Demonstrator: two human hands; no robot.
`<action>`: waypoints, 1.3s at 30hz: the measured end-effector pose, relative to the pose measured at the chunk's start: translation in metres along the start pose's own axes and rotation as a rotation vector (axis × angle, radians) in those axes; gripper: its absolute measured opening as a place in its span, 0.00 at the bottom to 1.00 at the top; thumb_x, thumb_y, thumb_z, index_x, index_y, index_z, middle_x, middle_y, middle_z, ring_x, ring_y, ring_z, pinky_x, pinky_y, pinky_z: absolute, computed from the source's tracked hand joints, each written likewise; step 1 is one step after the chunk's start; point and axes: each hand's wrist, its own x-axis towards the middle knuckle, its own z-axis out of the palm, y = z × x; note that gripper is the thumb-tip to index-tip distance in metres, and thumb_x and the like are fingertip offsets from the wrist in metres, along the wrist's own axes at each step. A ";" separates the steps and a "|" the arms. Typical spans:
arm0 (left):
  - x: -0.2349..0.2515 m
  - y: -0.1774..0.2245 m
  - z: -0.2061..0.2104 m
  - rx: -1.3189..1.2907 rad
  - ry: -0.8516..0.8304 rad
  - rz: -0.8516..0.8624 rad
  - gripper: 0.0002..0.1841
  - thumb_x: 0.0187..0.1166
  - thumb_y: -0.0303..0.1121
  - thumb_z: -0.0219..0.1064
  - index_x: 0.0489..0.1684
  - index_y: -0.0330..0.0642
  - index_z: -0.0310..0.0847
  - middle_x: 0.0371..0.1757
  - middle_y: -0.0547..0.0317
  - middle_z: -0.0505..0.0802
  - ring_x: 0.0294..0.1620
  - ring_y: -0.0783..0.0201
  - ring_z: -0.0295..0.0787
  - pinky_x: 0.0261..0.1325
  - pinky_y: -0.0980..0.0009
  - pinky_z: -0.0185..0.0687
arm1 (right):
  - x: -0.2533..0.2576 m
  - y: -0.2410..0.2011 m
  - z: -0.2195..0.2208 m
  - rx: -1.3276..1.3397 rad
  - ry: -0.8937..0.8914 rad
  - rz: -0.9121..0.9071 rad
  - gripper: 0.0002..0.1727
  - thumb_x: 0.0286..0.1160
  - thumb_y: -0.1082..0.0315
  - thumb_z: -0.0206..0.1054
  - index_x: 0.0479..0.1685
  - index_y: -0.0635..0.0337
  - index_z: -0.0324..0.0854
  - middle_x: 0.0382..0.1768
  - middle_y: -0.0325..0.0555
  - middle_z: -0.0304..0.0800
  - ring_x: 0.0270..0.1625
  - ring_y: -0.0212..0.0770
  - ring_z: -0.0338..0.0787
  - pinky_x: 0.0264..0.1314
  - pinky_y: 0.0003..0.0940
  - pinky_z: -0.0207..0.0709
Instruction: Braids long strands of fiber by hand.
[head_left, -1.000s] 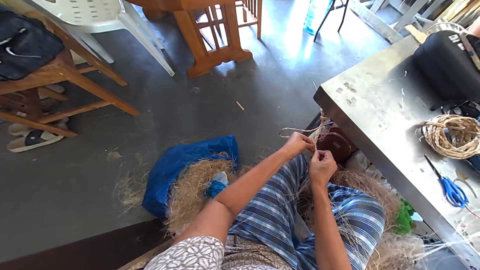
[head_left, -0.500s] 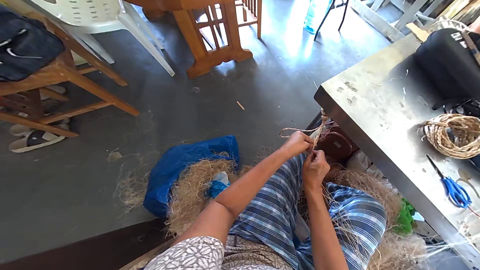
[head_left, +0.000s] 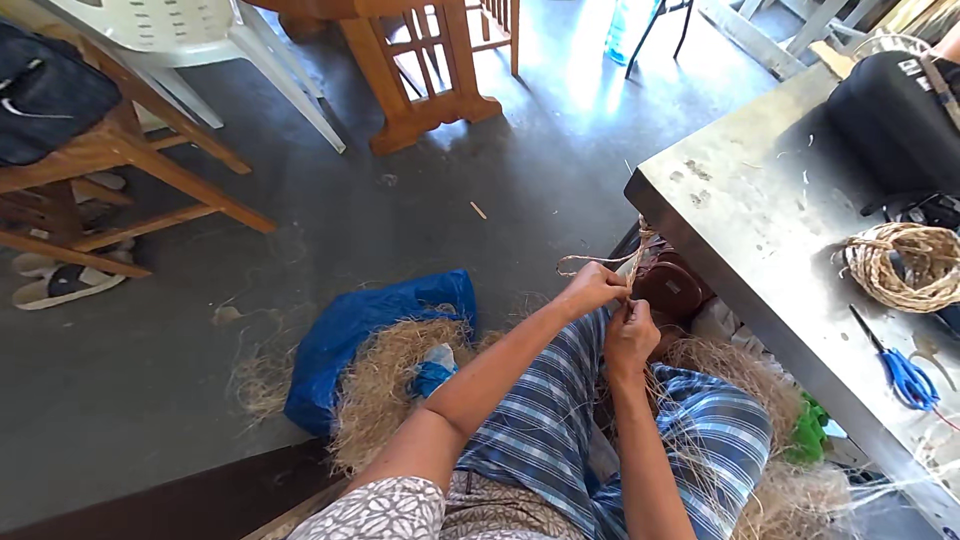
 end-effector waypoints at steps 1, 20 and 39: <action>0.000 -0.001 0.002 -0.001 0.017 0.010 0.11 0.82 0.33 0.69 0.41 0.33 0.93 0.38 0.51 0.95 0.41 0.63 0.89 0.54 0.58 0.82 | 0.000 0.000 0.000 -0.016 0.005 -0.018 0.07 0.75 0.76 0.64 0.34 0.72 0.85 0.25 0.58 0.89 0.27 0.55 0.92 0.30 0.50 0.82; 0.005 -0.010 0.007 -0.071 0.095 -0.141 0.08 0.79 0.28 0.71 0.42 0.30 0.92 0.39 0.47 0.94 0.41 0.60 0.88 0.54 0.58 0.81 | -0.011 -0.007 0.009 0.041 -0.112 -0.116 0.08 0.76 0.77 0.66 0.40 0.76 0.88 0.38 0.64 0.93 0.42 0.60 0.96 0.46 0.52 0.88; 0.002 -0.017 -0.003 -0.350 0.012 -0.196 0.04 0.80 0.24 0.69 0.43 0.32 0.87 0.27 0.60 0.87 0.16 0.78 0.62 0.20 0.81 0.56 | 0.085 0.019 -0.014 0.737 -0.890 0.765 0.14 0.91 0.67 0.56 0.36 0.63 0.81 0.14 0.32 0.70 0.10 0.22 0.56 0.11 0.17 0.47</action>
